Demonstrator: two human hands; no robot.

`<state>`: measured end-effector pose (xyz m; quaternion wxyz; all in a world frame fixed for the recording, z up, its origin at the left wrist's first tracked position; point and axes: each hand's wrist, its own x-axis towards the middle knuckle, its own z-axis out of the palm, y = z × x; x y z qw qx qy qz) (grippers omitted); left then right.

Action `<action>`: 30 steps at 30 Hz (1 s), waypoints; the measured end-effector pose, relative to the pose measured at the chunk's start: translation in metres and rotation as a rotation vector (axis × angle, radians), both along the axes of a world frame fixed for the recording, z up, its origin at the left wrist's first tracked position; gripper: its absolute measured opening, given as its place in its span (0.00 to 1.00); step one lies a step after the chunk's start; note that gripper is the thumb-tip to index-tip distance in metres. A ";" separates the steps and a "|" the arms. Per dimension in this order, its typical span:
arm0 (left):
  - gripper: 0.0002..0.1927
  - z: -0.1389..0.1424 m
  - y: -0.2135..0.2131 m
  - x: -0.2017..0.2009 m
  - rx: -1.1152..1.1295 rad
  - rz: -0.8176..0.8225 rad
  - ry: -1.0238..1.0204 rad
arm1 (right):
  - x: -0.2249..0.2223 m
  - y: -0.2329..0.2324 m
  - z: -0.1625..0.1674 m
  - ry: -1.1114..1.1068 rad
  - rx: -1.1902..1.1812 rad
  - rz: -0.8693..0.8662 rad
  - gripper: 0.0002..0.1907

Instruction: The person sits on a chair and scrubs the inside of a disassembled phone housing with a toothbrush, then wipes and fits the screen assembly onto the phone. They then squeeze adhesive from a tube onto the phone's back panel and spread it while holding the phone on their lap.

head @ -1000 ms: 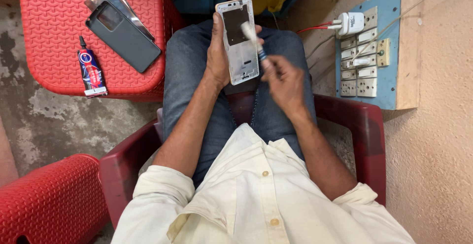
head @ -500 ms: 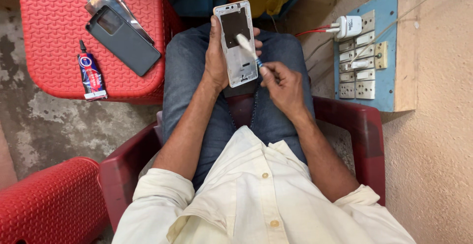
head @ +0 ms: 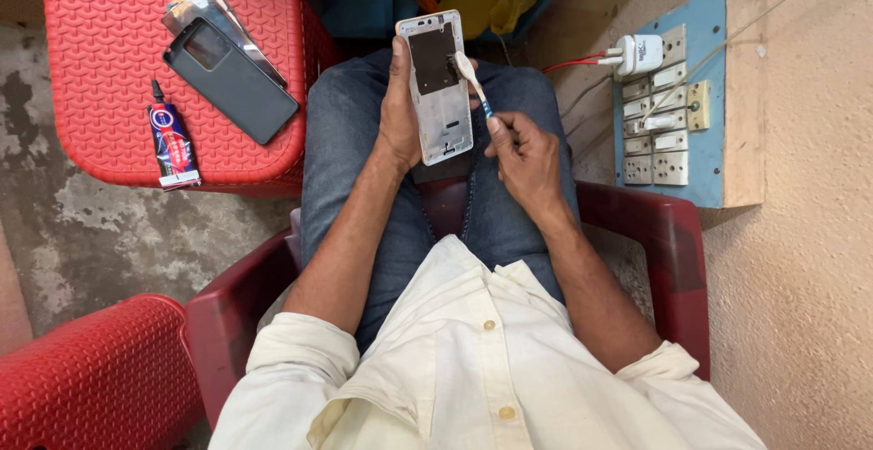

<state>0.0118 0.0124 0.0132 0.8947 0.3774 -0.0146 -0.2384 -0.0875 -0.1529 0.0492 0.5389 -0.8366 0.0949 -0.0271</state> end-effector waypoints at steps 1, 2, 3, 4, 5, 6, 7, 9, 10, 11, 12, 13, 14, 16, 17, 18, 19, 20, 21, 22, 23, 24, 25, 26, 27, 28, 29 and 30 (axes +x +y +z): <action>0.48 -0.001 -0.001 0.000 0.021 -0.011 -0.009 | 0.000 0.000 0.000 -0.001 0.009 -0.016 0.15; 0.49 -0.002 -0.002 -0.001 0.043 -0.022 -0.018 | 0.002 0.000 -0.001 -0.001 0.020 -0.032 0.15; 0.49 -0.002 -0.002 -0.001 0.067 -0.031 -0.027 | 0.003 0.000 -0.001 -0.002 0.031 -0.048 0.16; 0.49 -0.003 -0.004 -0.002 0.059 -0.062 -0.030 | 0.004 -0.001 -0.002 -0.009 0.036 -0.063 0.16; 0.49 -0.004 -0.005 -0.003 0.050 -0.093 -0.033 | 0.005 -0.001 -0.003 -0.015 0.040 -0.079 0.16; 0.49 -0.005 -0.006 -0.003 0.041 -0.124 -0.036 | 0.005 -0.002 -0.003 -0.021 0.044 -0.095 0.16; 0.49 -0.005 -0.006 -0.003 0.056 -0.137 -0.037 | 0.006 -0.003 -0.004 -0.030 0.050 -0.098 0.16; 0.49 -0.006 -0.007 -0.004 0.087 -0.164 -0.038 | 0.006 -0.004 -0.004 -0.047 0.064 -0.107 0.16; 0.49 -0.006 -0.007 -0.004 0.099 -0.170 -0.046 | 0.006 -0.005 -0.004 -0.040 0.055 -0.114 0.16; 0.49 -0.007 -0.007 -0.004 0.110 -0.176 -0.054 | 0.005 -0.005 -0.003 -0.034 0.046 -0.121 0.16; 0.50 -0.007 -0.006 -0.004 0.123 -0.181 -0.061 | 0.005 -0.005 -0.003 -0.027 0.037 -0.127 0.16; 0.50 -0.007 -0.006 -0.004 0.136 -0.183 -0.061 | 0.005 -0.005 -0.002 -0.019 0.036 -0.131 0.15; 0.50 -0.007 -0.006 -0.004 0.150 -0.186 -0.060 | 0.004 -0.005 -0.002 -0.011 0.034 -0.134 0.15; 0.50 -0.006 -0.006 -0.004 0.144 -0.178 -0.060 | 0.003 -0.004 0.000 0.004 0.028 -0.137 0.15; 0.50 -0.006 -0.004 -0.003 0.124 -0.170 -0.059 | 0.002 -0.004 0.001 0.011 0.023 -0.138 0.15; 0.50 -0.005 -0.003 -0.002 0.104 -0.161 -0.059 | 0.002 -0.004 0.001 0.019 0.019 -0.138 0.15; 0.50 -0.005 -0.002 -0.002 0.100 -0.148 -0.057 | 0.001 -0.004 0.002 0.023 0.018 -0.132 0.15; 0.50 -0.004 -0.001 -0.001 0.097 -0.134 -0.054 | 0.001 -0.004 0.002 0.027 0.017 -0.125 0.15; 0.50 -0.004 0.000 -0.001 0.093 -0.120 -0.052 | 0.000 -0.004 0.002 0.032 0.016 -0.118 0.14; 0.50 -0.004 -0.001 -0.001 0.095 -0.128 -0.054 | 0.000 -0.004 0.002 0.029 0.014 -0.117 0.14; 0.50 -0.004 -0.001 -0.001 0.098 -0.135 -0.057 | 0.000 -0.004 0.002 0.026 0.013 -0.116 0.14; 0.50 -0.004 -0.001 -0.001 0.101 -0.141 -0.059 | 0.000 -0.005 0.002 0.023 0.013 -0.115 0.14; 0.50 -0.005 -0.002 -0.001 0.118 -0.154 -0.056 | 0.001 -0.005 0.001 0.012 0.019 -0.115 0.15; 0.50 -0.005 -0.003 -0.002 0.134 -0.167 -0.053 | 0.001 -0.005 0.001 0.001 0.026 -0.116 0.15; 0.51 -0.005 -0.005 -0.002 0.149 -0.181 -0.050 | 0.001 -0.005 0.000 -0.009 0.031 -0.118 0.15; 0.51 -0.005 -0.005 -0.002 0.158 -0.166 -0.064 | 0.001 -0.006 0.000 0.004 0.019 -0.113 0.14; 0.51 -0.005 -0.004 -0.002 0.166 -0.151 -0.078 | 0.001 -0.006 0.001 0.016 0.006 -0.108 0.14; 0.51 -0.005 -0.004 -0.002 0.174 -0.136 -0.092 | 0.001 -0.006 0.001 0.029 -0.007 -0.103 0.14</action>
